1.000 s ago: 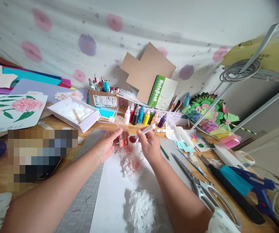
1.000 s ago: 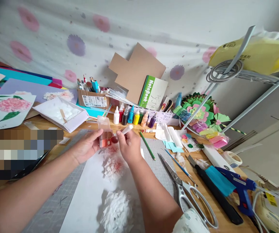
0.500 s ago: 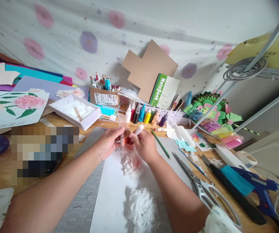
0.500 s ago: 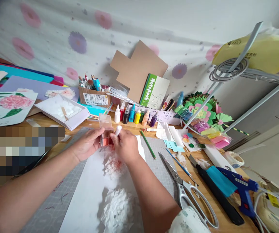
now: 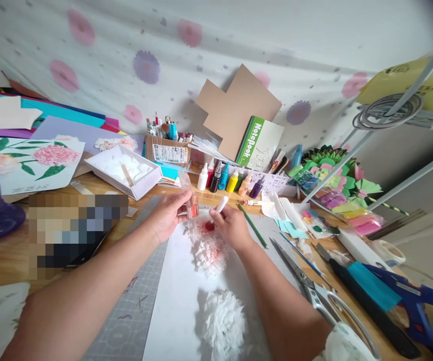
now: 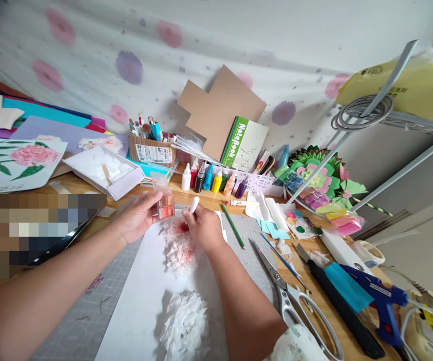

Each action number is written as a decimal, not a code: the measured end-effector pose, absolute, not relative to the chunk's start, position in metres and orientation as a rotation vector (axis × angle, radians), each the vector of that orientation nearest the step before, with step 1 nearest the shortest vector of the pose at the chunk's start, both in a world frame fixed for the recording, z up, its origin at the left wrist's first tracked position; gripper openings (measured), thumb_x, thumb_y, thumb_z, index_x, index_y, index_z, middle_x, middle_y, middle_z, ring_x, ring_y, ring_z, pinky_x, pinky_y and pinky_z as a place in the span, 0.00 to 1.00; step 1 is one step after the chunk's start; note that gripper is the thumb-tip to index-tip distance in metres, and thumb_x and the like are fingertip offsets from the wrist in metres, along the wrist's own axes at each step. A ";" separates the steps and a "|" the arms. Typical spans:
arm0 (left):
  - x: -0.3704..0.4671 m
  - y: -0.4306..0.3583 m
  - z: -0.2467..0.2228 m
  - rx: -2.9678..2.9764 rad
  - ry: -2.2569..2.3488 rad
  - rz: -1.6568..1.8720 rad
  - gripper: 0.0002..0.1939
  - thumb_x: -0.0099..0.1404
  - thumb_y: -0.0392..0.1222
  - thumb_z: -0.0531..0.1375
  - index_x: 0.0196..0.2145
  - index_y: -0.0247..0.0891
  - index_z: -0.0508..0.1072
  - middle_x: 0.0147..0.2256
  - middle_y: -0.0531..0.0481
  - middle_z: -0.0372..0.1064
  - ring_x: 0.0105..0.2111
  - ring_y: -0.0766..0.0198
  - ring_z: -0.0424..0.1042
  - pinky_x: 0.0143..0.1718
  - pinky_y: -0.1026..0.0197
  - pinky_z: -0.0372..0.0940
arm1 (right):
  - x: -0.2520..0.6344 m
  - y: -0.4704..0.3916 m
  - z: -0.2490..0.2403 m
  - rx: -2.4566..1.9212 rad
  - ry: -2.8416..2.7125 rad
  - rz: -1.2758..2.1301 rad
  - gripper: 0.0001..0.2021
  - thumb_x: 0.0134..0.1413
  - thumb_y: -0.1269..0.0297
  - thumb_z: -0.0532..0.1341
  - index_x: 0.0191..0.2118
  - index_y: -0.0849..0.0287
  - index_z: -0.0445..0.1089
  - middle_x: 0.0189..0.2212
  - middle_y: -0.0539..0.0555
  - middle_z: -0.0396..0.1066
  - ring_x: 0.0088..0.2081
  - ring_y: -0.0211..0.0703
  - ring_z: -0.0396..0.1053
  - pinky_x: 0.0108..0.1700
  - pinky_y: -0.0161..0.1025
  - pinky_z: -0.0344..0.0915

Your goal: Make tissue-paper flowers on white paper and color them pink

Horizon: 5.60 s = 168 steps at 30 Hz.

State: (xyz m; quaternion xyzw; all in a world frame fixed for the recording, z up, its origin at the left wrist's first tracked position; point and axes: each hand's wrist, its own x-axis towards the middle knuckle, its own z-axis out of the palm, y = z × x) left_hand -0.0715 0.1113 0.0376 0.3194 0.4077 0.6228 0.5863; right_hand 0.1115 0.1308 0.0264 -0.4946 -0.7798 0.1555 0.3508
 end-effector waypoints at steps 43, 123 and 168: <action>-0.078 0.117 0.032 0.794 0.976 1.490 0.18 0.46 0.53 0.70 0.29 0.36 0.77 0.26 0.51 0.72 0.26 0.65 0.69 0.29 0.61 0.67 | 0.088 0.125 0.030 -1.185 -2.143 0.278 0.10 0.57 0.61 0.57 0.28 0.58 0.69 0.25 0.53 0.70 0.28 0.41 0.66 0.32 0.35 0.57; -0.077 0.113 0.037 0.751 0.995 1.521 0.21 0.47 0.54 0.69 0.34 0.36 0.77 0.29 0.50 0.73 0.28 0.64 0.71 0.30 0.60 0.69 | 0.095 0.127 0.034 -1.177 -1.991 0.436 0.10 0.57 0.62 0.57 0.27 0.59 0.70 0.25 0.53 0.71 0.28 0.40 0.66 0.33 0.34 0.59; -0.066 0.105 0.030 0.828 0.837 1.278 0.18 0.52 0.51 0.67 0.37 0.35 0.78 0.36 0.43 0.77 0.38 0.55 0.74 0.39 0.56 0.70 | 0.102 0.120 0.038 -0.979 -1.813 0.623 0.14 0.55 0.56 0.58 0.25 0.59 0.68 0.21 0.50 0.69 0.25 0.38 0.64 0.29 0.35 0.60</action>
